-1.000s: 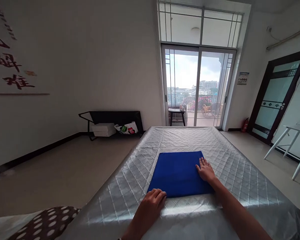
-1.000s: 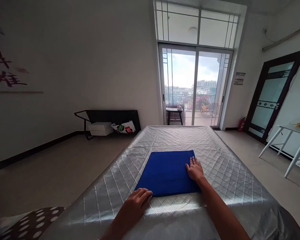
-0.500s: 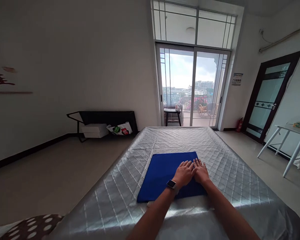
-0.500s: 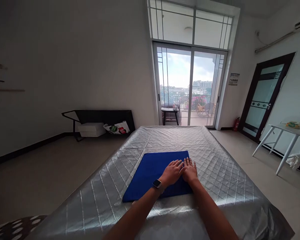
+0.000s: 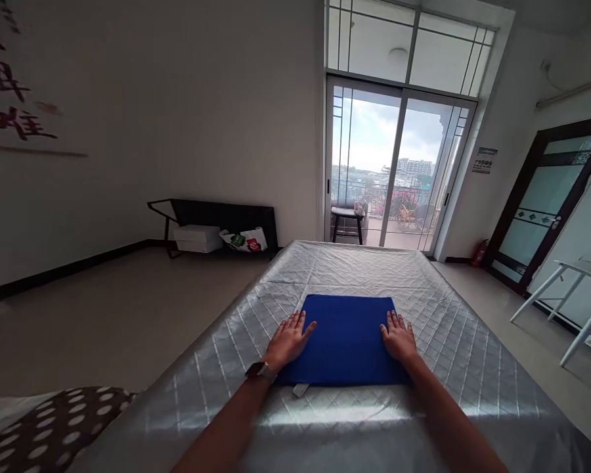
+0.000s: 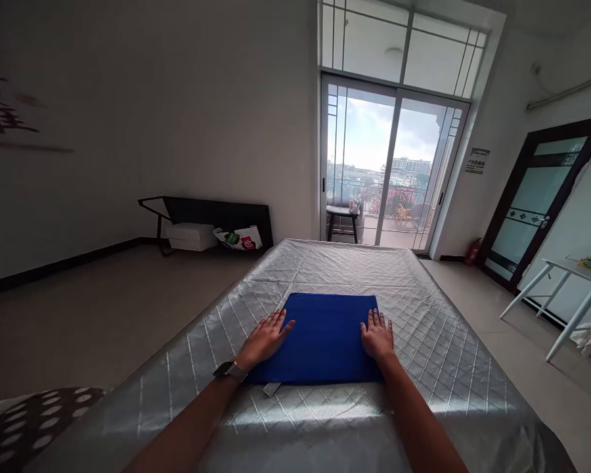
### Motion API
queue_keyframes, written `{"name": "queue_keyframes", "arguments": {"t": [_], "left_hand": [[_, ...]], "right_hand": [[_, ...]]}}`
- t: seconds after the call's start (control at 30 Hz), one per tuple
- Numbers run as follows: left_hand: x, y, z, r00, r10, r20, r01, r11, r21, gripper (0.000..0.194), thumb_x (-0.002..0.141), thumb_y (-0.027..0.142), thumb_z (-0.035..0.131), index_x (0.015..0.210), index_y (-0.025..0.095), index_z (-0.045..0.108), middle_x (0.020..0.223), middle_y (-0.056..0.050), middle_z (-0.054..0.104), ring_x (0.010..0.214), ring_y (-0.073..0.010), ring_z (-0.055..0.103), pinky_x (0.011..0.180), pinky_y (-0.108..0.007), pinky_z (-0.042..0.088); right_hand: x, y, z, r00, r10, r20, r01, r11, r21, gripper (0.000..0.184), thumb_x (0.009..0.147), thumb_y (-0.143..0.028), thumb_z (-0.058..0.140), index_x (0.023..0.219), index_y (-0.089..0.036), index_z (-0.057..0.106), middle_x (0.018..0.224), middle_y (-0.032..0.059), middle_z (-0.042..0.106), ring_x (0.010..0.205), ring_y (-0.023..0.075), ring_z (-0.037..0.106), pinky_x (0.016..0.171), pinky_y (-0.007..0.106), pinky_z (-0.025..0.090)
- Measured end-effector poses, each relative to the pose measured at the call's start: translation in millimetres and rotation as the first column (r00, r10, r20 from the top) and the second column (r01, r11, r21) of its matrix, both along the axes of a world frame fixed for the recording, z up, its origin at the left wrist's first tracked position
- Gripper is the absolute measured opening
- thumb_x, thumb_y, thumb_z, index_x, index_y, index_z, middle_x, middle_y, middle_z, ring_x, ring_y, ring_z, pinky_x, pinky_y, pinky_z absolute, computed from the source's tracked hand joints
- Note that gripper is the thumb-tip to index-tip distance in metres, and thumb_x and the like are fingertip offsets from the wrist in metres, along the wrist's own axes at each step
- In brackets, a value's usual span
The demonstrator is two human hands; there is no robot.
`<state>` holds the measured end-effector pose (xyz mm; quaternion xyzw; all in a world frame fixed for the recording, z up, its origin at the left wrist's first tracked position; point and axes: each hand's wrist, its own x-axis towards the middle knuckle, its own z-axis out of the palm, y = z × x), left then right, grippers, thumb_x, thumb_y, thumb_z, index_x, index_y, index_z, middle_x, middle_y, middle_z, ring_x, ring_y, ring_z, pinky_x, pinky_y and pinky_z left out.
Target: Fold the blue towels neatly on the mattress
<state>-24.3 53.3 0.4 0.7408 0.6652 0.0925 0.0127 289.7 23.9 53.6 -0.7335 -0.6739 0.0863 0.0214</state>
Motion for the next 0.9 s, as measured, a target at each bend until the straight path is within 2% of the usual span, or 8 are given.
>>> {"name": "queue_keyframes", "arguments": {"t": [0.07, 0.2, 0.4, 0.5, 0.57, 0.67, 0.77, 0.9], "left_hand": [[-11, -4, -1.8, 1.000, 0.017, 0.009, -0.018, 1.000, 0.015, 0.076, 0.102, 0.059, 0.019, 0.156, 0.007, 0.037, 0.162, -0.018, 0.033, 0.152, -0.0293, 0.030, 0.124, -0.050, 0.024], [-6, -9, -1.6, 0.998, 0.052, 0.038, -0.053, 0.998, 0.016, 0.080, 0.101, 0.061, 0.020, 0.154, 0.003, 0.037, 0.162, -0.020, 0.033, 0.152, -0.0297, 0.029, 0.125, -0.049, 0.024], [-5, -12, -0.1, 0.998, 0.067, 0.017, -0.068, 0.996, 0.057, 0.080, 0.101, 0.064, 0.018, 0.154, 0.008, 0.041, 0.160, -0.017, 0.038, 0.151, -0.0302, 0.033, 0.124, -0.050, 0.025], [-7, -15, 4.0, 0.997, 0.075, 0.001, -0.075, 0.994, 0.085, 0.082, 0.100, 0.066, 0.017, 0.152, 0.007, 0.043, 0.160, -0.018, 0.039, 0.150, -0.0305, 0.033, 0.124, -0.049, 0.026], [0, -16, 10.8, 0.999, 0.051, -0.007, -0.050, 0.993, 0.107, 0.084, 0.100, 0.066, 0.018, 0.152, 0.006, 0.044, 0.159, -0.019, 0.039, 0.150, -0.0311, 0.034, 0.124, -0.049, 0.027], [35, -8, 25.1, 0.996, -0.085, -0.016, 0.086, 0.987, 0.139, 0.081, 0.101, 0.065, 0.019, 0.151, 0.007, 0.045, 0.159, -0.017, 0.041, 0.150, -0.0306, 0.035, 0.123, -0.048, 0.028], [94, 11, 36.8, 0.965, -0.263, -0.008, 0.262, 0.958, 0.119, 0.076, 0.103, 0.062, 0.017, 0.151, 0.010, 0.046, 0.159, -0.015, 0.043, 0.150, -0.0280, 0.034, 0.124, -0.045, 0.028], [170, 42, 36.0, 0.918, -0.395, 0.034, 0.393, 0.918, 0.063, 0.068, 0.106, 0.052, 0.015, 0.153, 0.011, 0.044, 0.159, -0.014, 0.043, 0.151, -0.0255, 0.032, 0.124, -0.044, 0.027]], "right_hand": [[1, -1, 1.1, 1.000, 0.005, 0.012, -0.005, 1.000, 0.000, 0.064, 0.104, -0.041, 0.018, 0.163, -0.014, 0.018, 0.169, 0.0067, 0.017, 0.157, 0.0205, 0.010, 0.126, 0.045, 0.008], [5, 8, 4.6, 0.995, 0.049, 0.084, -0.053, 0.997, 0.051, 0.065, 0.104, -0.039, 0.021, 0.162, -0.009, 0.021, 0.168, 0.0093, 0.020, 0.157, 0.0202, 0.010, 0.126, 0.043, 0.009], [3, 49, 15.9, 0.990, 0.120, 0.076, -0.127, 0.988, 0.086, 0.063, 0.106, -0.038, 0.020, 0.161, -0.009, 0.024, 0.167, 0.0122, 0.023, 0.156, 0.0189, 0.013, 0.124, 0.041, 0.015], [1, 67, 11.0, 0.991, 0.124, 0.044, -0.126, 0.991, 0.043, 0.064, 0.106, -0.039, 0.022, 0.161, -0.007, 0.024, 0.167, 0.0133, 0.022, 0.156, 0.0189, 0.013, 0.124, 0.039, 0.013], [1, 75, 3.2, 0.994, 0.111, 0.019, -0.112, 0.993, 0.027, 0.064, 0.105, -0.040, 0.021, 0.161, -0.007, 0.023, 0.168, 0.0125, 0.022, 0.156, 0.0185, 0.013, 0.124, 0.036, 0.012], [1, 80, -8.4, 0.996, 0.086, -0.013, -0.085, 0.995, 0.046, 0.065, 0.105, -0.041, 0.020, 0.161, -0.007, 0.022, 0.168, 0.0112, 0.022, 0.156, 0.0184, 0.014, 0.125, 0.035, 0.012], [2, 79, -13.4, 0.996, 0.086, -0.026, -0.084, 0.994, 0.064, 0.066, 0.105, -0.041, 0.020, 0.161, -0.008, 0.023, 0.168, 0.0110, 0.022, 0.156, 0.0197, 0.014, 0.125, 0.036, 0.011], [3, 76, -13.3, 0.993, 0.114, -0.007, -0.114, 0.993, 0.037, 0.065, 0.105, -0.040, 0.020, 0.162, -0.008, 0.021, 0.168, 0.0106, 0.020, 0.157, 0.0191, 0.011, 0.125, 0.037, 0.012]]}}
